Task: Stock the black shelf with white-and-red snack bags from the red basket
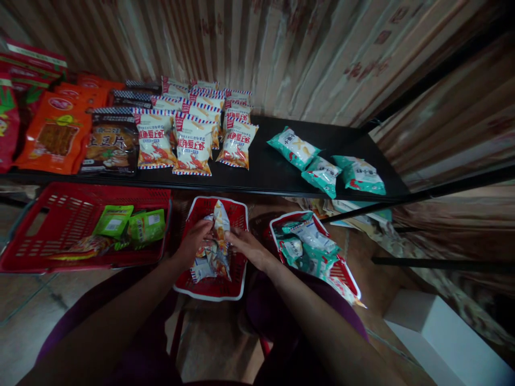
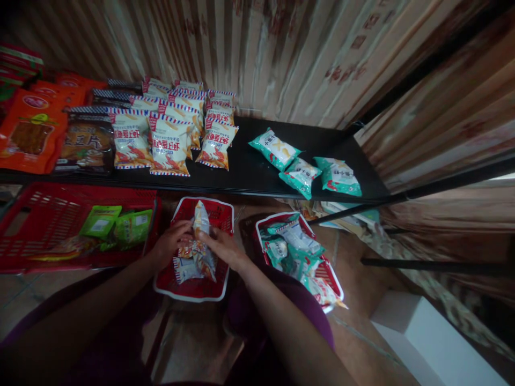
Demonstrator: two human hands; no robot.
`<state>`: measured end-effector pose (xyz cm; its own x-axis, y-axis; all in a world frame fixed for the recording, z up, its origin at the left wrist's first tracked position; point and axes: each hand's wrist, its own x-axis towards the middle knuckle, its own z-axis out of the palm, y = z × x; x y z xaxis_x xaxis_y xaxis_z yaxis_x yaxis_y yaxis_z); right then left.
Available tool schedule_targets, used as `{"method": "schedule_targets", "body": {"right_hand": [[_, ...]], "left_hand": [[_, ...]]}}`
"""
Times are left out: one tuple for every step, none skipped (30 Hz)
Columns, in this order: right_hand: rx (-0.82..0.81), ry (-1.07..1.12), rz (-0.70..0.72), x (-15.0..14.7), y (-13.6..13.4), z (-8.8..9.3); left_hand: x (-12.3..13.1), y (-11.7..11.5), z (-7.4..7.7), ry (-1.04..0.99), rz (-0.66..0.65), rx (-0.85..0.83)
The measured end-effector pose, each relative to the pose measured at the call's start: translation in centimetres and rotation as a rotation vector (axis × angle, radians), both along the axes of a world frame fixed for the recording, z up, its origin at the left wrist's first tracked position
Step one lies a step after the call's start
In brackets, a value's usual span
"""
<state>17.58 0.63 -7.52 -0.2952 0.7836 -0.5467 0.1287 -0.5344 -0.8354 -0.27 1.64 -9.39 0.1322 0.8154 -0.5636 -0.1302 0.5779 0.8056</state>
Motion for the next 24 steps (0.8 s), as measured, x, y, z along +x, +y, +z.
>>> {"method": "schedule_targets", "body": {"right_hand": [[-0.069, 0.053, -0.03, 0.0, 0.0, 0.0], [-0.131, 0.088, -0.061, -0.1, 0.0, 0.0], [-0.183, 0.114, -0.093, -0.1, 0.0, 0.0], [-0.222, 0.137, -0.123, -0.2, 0.0, -0.1], [-0.248, 0.166, -0.143, -0.3, 0.0, -0.2], [-0.266, 0.195, -0.163, -0.4, -0.1, -0.3], [-0.275, 0.226, -0.183, -0.5, -0.1, -0.5], [-0.278, 0.254, -0.203, -0.6, -0.2, -0.6], [-0.277, 0.274, -0.226, -0.7, -0.2, -0.8], [-0.278, 0.282, -0.25, -0.8, -0.2, -0.9], [-0.283, 0.28, -0.278, -0.9, -0.2, -1.0], [-0.29, 0.273, -0.305, -0.9, -0.2, -1.0], [-0.3, 0.266, -0.325, -0.8, -0.1, -1.0], [-0.314, 0.259, -0.341, -0.8, 0.0, -0.9], [-0.33, 0.255, -0.352, -0.7, 0.1, -0.9], [-0.346, 0.256, -0.359, -0.7, 0.2, -0.8], [-0.36, 0.262, -0.362, -0.6, 0.3, -0.7], [-0.373, 0.271, -0.362, -0.6, 0.3, -0.6], [-0.384, 0.28, -0.362, -0.5, 0.4, -0.5], [-0.391, 0.289, -0.361, -0.5, 0.5, -0.5], [-0.396, 0.3, -0.361, -0.4, 0.5, -0.4], [-0.396, 0.31, -0.363, -0.4, 0.6, -0.4], [-0.397, 0.32, -0.365, -0.3, 0.6, -0.4], [-0.4, 0.327, -0.37, -0.3, 0.7, -0.3]], "left_hand": [[0.0, 0.0, -0.2, 0.033, -0.006, 0.022], [0.0, 0.1, -0.4, 0.061, -0.022, 0.045], [0.0, 0.1, -0.6, 0.087, -0.049, 0.074], [0.0, 0.1, -0.8, 0.12, -0.078, 0.115], [0.1, 0.1, -1.0, 0.162, -0.106, 0.171], [0.1, 0.1, -1.1, 0.214, -0.131, 0.241], [0.1, 0.0, -1.2, 0.271, -0.149, 0.32], [0.1, 0.0, -1.2, 0.323, -0.158, 0.395], [0.2, -0.1, -1.2, 0.358, -0.165, 0.454], [0.2, -0.1, -1.1, 0.373, -0.168, 0.489], [0.2, -0.2, -1.1, 0.374, -0.162, 0.5], [0.2, -0.1, -1.0, 0.373, -0.143, 0.49], [0.2, -0.1, -1.0, 0.372, -0.108, 0.457], [0.1, 0.0, -1.0, 0.369, -0.056, 0.409], [0.0, 0.1, -1.1, 0.363, 0.006, 0.347], [-0.1, 0.2, -1.2, 0.348, 0.067, 0.277], [-0.2, 0.3, -1.3, 0.319, 0.116, 0.199], [-0.2, 0.4, -1.4, 0.275, 0.143, 0.119], [-0.3, 0.5, -1.4, 0.218, 0.144, 0.041], [-0.3, 0.5, -1.4, 0.153, 0.12, -0.032], [-0.3, 0.4, -1.3, 0.086, 0.081, -0.096], [-0.2, 0.3, -1.1, 0.025, 0.042, -0.144], [-0.1, 0.2, -1.0, -0.025, 0.005, -0.173], [0.0, 0.0, -0.8, -0.064, -0.028, -0.186]]}}
